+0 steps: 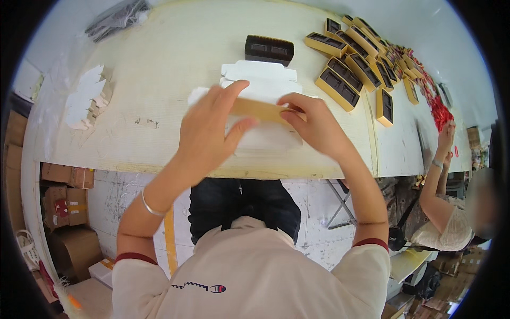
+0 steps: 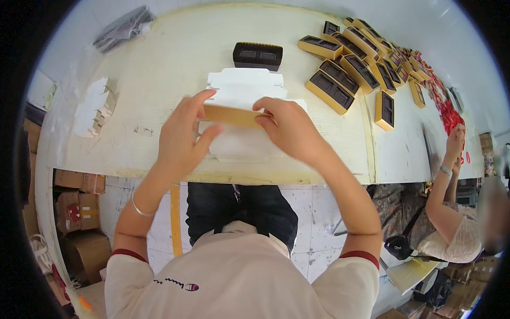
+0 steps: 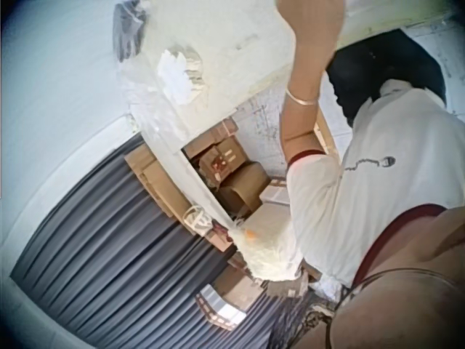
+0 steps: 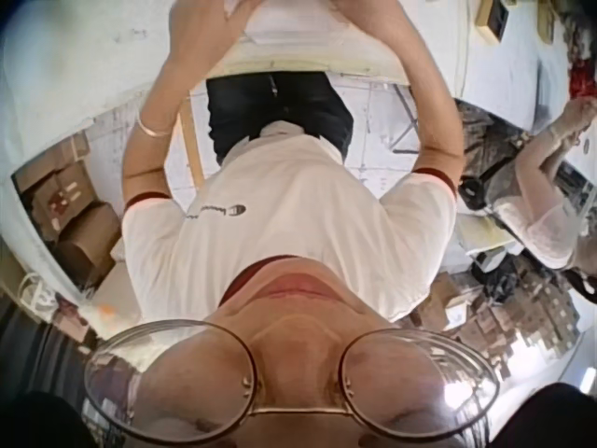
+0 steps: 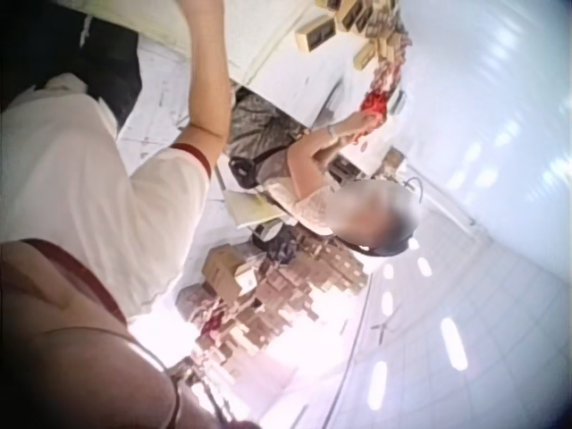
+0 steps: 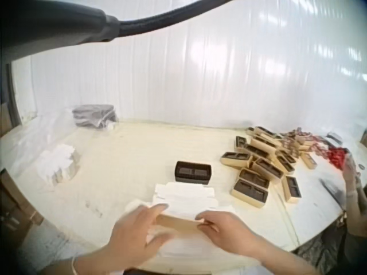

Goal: The person folds flat cardboard pieces into small rectangular boxes and places dark rectangular objects inside them. They repeat this process multiple times, stacking the finished boxes on the table.

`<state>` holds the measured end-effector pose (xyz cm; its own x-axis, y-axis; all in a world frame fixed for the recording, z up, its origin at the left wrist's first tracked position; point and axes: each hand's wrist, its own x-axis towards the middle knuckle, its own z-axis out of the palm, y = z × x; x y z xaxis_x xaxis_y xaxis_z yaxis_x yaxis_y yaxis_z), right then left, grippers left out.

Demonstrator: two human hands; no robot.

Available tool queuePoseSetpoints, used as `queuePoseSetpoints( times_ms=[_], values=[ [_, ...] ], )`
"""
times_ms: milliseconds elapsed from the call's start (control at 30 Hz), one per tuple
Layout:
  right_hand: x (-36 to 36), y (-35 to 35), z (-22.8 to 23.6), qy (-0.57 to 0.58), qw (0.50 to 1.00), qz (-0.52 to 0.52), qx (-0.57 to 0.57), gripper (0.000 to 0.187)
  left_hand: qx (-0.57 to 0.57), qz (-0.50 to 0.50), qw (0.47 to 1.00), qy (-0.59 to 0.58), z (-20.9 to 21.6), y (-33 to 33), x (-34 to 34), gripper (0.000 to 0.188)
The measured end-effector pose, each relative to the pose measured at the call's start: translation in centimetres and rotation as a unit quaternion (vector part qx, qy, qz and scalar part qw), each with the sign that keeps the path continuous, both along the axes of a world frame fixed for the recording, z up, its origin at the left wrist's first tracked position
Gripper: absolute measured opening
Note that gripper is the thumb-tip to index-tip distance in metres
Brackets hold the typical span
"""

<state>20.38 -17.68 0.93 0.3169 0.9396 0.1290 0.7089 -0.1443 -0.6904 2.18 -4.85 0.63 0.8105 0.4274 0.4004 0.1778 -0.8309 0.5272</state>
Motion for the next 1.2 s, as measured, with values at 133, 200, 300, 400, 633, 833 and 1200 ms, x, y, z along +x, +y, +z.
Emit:
queuePoseSetpoints(
  times_ms=[133,200,300,400,633,833,1200],
  values=[
    [-5.3,-1.8,-0.1,-0.144,0.978,0.035,0.146,0.024,-0.369,-0.06,0.921,-0.11,-0.7,-2.0,-0.6,0.084],
    [-6.2,-1.8,-0.5,-0.082,0.98,0.075,0.164,0.032,-0.398,-0.045,0.905,-0.145,-1.5,-1.9,-0.1,0.078],
    [-4.8,-2.5,-0.3,-0.063,0.969,0.102,0.216,0.041,-0.435,-0.07,0.876,-0.194,-2.0,-0.7,0.9,0.057],
    [-1.2,-4.6,0.1,-0.232,0.946,0.067,0.218,0.046,-0.403,-0.052,0.908,-0.101,-0.2,1.0,0.9,0.038],
    [-0.5,-6.3,-0.5,-0.412,0.888,0.119,0.164,0.045,-0.402,-0.122,0.902,0.096,2.2,4.2,2.5,0.035],
    [-0.6,-3.1,-2.4,-0.255,0.943,0.166,0.135,0.013,0.244,-0.106,0.964,-0.012,-0.6,4.1,4.5,0.037],
    [-0.4,0.3,-1.9,-0.201,0.973,0.084,0.072,0.031,-0.232,-0.113,0.963,0.07,-2.7,1.2,1.4,0.028]
  ],
)
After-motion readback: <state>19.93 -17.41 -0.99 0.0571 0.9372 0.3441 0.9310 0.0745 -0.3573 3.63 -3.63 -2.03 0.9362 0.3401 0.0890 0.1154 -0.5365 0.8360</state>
